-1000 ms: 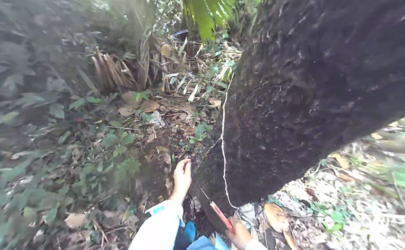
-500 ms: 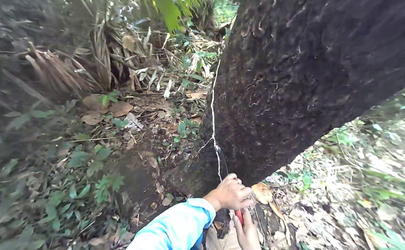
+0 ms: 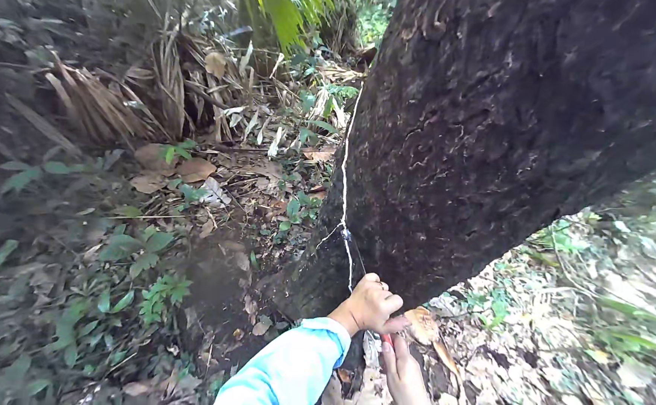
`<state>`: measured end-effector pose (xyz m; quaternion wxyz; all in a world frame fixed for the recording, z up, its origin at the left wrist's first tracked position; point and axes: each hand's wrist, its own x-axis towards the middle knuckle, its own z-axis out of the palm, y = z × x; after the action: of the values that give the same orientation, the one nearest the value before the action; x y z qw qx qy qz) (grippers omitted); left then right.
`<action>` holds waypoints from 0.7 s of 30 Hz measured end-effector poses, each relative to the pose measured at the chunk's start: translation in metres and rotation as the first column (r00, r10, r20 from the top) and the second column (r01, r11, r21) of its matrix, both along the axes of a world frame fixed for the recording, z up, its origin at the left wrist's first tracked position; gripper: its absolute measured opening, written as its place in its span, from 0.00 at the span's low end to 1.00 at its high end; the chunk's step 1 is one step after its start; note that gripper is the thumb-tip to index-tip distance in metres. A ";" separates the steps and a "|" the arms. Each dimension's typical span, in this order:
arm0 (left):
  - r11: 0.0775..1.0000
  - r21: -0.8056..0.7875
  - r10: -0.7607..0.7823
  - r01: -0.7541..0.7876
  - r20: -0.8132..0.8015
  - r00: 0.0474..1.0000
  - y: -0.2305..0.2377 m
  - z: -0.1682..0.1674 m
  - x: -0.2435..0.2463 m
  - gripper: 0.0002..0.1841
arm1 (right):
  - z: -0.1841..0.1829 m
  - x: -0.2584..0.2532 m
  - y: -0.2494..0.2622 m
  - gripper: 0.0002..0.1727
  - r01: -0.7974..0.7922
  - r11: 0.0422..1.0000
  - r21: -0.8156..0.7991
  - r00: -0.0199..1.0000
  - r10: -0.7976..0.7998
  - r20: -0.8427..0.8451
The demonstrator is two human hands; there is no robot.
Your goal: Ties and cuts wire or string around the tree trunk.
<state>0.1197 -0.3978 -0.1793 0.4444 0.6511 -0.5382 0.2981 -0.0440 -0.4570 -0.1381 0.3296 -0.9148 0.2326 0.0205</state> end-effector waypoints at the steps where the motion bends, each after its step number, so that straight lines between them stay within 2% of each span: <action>1: 1.000 -0.020 0.011 -0.011 0.002 1.000 -0.001 -0.002 0.000 0.31 | 0.003 0.001 -0.001 0.24 -0.003 1.000 -0.016 1.000 0.003 -0.022; 4: 0.998 -0.055 0.027 -0.026 0.020 0.999 -0.003 -0.004 0.003 0.34 | 0.010 0.005 0.001 0.23 0.003 0.999 -0.048 0.996 -0.007 -0.084; 8: 0.998 -0.057 0.039 -0.035 0.080 0.996 -0.008 -0.012 0.009 0.34 | -0.010 0.013 -0.003 0.24 0.000 0.990 -0.138 0.995 -0.013 -0.098; 13: 0.999 0.000 0.051 -0.052 0.168 0.984 -0.011 -0.031 0.015 0.31 | -0.053 0.020 -0.009 0.22 -0.006 0.979 -0.206 1.000 0.006 0.001; 16: 0.998 0.028 0.053 -0.061 0.234 0.971 -0.011 -0.041 0.018 0.31 | -0.070 0.025 -0.008 0.22 0.006 0.977 -0.211 0.999 -0.017 -0.051; 17: 0.997 0.033 0.058 -0.068 0.251 0.966 -0.012 -0.044 0.019 0.30 | -0.079 0.026 -0.009 0.22 0.010 0.973 -0.231 1.000 -0.014 -0.015; 19: 0.994 0.036 0.093 -0.106 0.259 0.961 -0.013 -0.047 0.022 0.30 | -0.092 0.034 -0.014 0.21 0.007 0.970 -0.243 0.999 0.003 0.041; 21: 0.981 0.030 0.183 -0.194 0.209 0.960 -0.011 -0.037 0.031 0.28 | -0.088 0.055 -0.019 0.21 -0.018 0.970 -0.241 0.996 0.040 0.084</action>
<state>0.1510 -0.4085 -0.2161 0.3396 0.6760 -0.5241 0.3912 0.0111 -0.4755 -0.2259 0.2262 -0.9512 0.2052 -0.0434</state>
